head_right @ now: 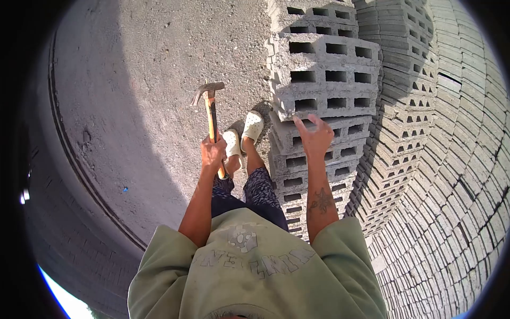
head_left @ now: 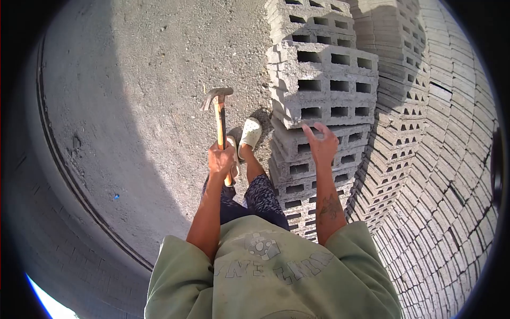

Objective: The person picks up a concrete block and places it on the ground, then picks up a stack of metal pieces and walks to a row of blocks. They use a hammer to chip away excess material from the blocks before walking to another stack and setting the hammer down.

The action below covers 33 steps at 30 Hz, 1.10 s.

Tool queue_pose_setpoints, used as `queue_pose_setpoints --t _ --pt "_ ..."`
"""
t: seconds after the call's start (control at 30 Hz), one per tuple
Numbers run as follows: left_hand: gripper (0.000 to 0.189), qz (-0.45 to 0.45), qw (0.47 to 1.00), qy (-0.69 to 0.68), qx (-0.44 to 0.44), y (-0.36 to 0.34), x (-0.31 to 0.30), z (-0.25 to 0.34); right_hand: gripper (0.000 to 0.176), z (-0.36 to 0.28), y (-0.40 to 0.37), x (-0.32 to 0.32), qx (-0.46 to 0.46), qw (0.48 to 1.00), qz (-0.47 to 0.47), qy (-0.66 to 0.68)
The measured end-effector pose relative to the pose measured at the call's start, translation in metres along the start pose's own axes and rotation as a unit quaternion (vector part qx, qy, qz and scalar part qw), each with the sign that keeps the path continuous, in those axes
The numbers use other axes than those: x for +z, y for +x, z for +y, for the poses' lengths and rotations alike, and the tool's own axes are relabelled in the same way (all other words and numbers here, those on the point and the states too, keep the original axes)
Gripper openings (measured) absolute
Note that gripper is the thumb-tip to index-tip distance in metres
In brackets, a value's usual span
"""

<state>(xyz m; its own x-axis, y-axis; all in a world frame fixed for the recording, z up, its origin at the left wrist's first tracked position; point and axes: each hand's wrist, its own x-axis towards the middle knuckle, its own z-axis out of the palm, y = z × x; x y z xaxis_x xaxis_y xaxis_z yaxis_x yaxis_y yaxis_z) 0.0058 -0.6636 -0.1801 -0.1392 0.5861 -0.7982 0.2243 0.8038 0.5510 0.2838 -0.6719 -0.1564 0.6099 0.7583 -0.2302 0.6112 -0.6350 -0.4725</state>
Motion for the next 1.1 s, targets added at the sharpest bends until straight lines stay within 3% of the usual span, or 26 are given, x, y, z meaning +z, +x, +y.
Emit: queue_pose_setpoints --t 0.07,0.1,0.13,0.17,0.2,0.23,0.27,0.33,0.37,0.4,0.47,0.53,0.6,0.63,0.67,0.73,0.8,0.87,0.93,0.97,1.0,1.07,1.1 --pt "0.016 0.012 1.000 -0.011 -0.007 -0.006 0.006 0.019 0.053 -0.004 0.029 0.025 -0.167 0.977 0.028 -0.133" --pt "0.014 0.019 0.974 0.080 0.211 0.011 0.009 -0.016 0.053 -0.013 0.035 0.034 -0.159 0.978 0.039 -0.132" --pt "0.010 0.001 0.989 0.044 0.139 0.002 0.012 0.008 0.053 -0.026 0.041 0.042 -0.102 0.963 -0.097 -0.230" --pt "0.010 0.002 0.983 0.075 0.168 0.001 0.017 0.019 0.052 -0.037 0.048 0.049 -0.033 0.922 -0.228 -0.312" --pt "0.010 -0.003 0.973 0.110 0.201 0.004 0.020 0.028 0.052 -0.039 0.053 0.053 -0.002 0.933 -0.202 -0.298" --pt "0.009 -0.019 0.961 0.169 0.218 0.016 0.025 0.030 0.049 -0.037 0.053 0.053 0.021 0.929 -0.234 -0.286" --pt "0.008 -0.045 0.938 0.178 0.295 0.024 0.030 0.040 0.047 -0.036 0.054 0.055 0.043 0.926 -0.263 -0.266" --pt "0.005 -0.168 0.935 0.179 0.256 0.023 0.037 0.093 0.038 -0.037 0.048 0.051 0.033 0.937 -0.248 -0.245" --pt "0.003 -0.195 0.915 0.177 0.306 0.024 0.044 0.115 0.031 -0.027 0.044 0.058 0.005 0.951 -0.198 -0.238" --pt "0.004 -0.248 0.920 0.131 0.273 0.012 0.052 0.143 0.020 -0.029 0.043 0.053 0.008 0.956 -0.199 -0.216" --pt "0.005 -0.332 0.875 0.015 0.353 -0.018 0.075 0.187 0.014 -0.028 0.037 0.051 -0.002 0.962 -0.178 -0.206" --pt "0.006 -0.349 0.750 -0.033 0.561 -0.029 0.103 0.204 0.013 -0.022 0.032 0.058 -0.011 0.973 -0.129 -0.191" --pt "0.008 -0.336 0.714 0.008 0.614 -0.001 0.123 0.190 0.012 -0.015 0.031 0.058 -0.027 0.978 -0.091 -0.186" --pt "0.011 -0.331 0.726 0.224 0.559 0.021 0.125 0.183 0.011 -0.015 0.029 0.059 -0.029 0.978 -0.102 -0.181" --pt "0.015 -0.305 0.703 0.430 0.478 0.043 0.124 0.175 0.011 -0.017 0.029 0.061 -0.035 0.977 -0.114 -0.175" --pt "0.019 -0.248 0.642 0.511 0.515 0.098 0.106 0.142 0.014 -0.014 0.027 0.058 -0.047 0.975 -0.117 -0.184" --pt "0.021 -0.242 0.689 0.491 0.475 0.088 0.070 0.123 0.020 0.008 0.011 0.055 -0.096 0.975 -0.090 -0.181" --pt "0.026 -0.262 0.793 0.432 0.340 0.066 0.030 0.093 0.029 0.007 0.009 0.042 -0.062 0.966 -0.157 -0.195" --pt "0.031 -0.208 0.884 0.308 0.283 0.041 -0.003 0.046 0.040 -0.002 0.020 0.047 -0.032 0.955 -0.200 -0.215" --pt "0.034 -0.200 0.928 0.237 0.207 0.028 -0.016 0.031 0.031 -0.003 0.020 0.045 -0.040 0.966 -0.174 -0.187" --pt "0.036 -0.185 0.964 0.137 0.136 0.017 -0.024 0.013 0.034 -0.004 0.020 0.043 -0.047 0.967 -0.155 -0.196" --pt "0.039 -0.086 0.993 -0.027 0.082 0.002 -0.028 0.027 0.047 -0.002 0.020 0.032 -0.059 0.964 -0.161 -0.203" --pt "0.029 -0.023 0.990 -0.121 0.073 -0.005 -0.022 0.061 0.048 -0.006 0.018 0.021 -0.062 0.965 -0.154 -0.200"
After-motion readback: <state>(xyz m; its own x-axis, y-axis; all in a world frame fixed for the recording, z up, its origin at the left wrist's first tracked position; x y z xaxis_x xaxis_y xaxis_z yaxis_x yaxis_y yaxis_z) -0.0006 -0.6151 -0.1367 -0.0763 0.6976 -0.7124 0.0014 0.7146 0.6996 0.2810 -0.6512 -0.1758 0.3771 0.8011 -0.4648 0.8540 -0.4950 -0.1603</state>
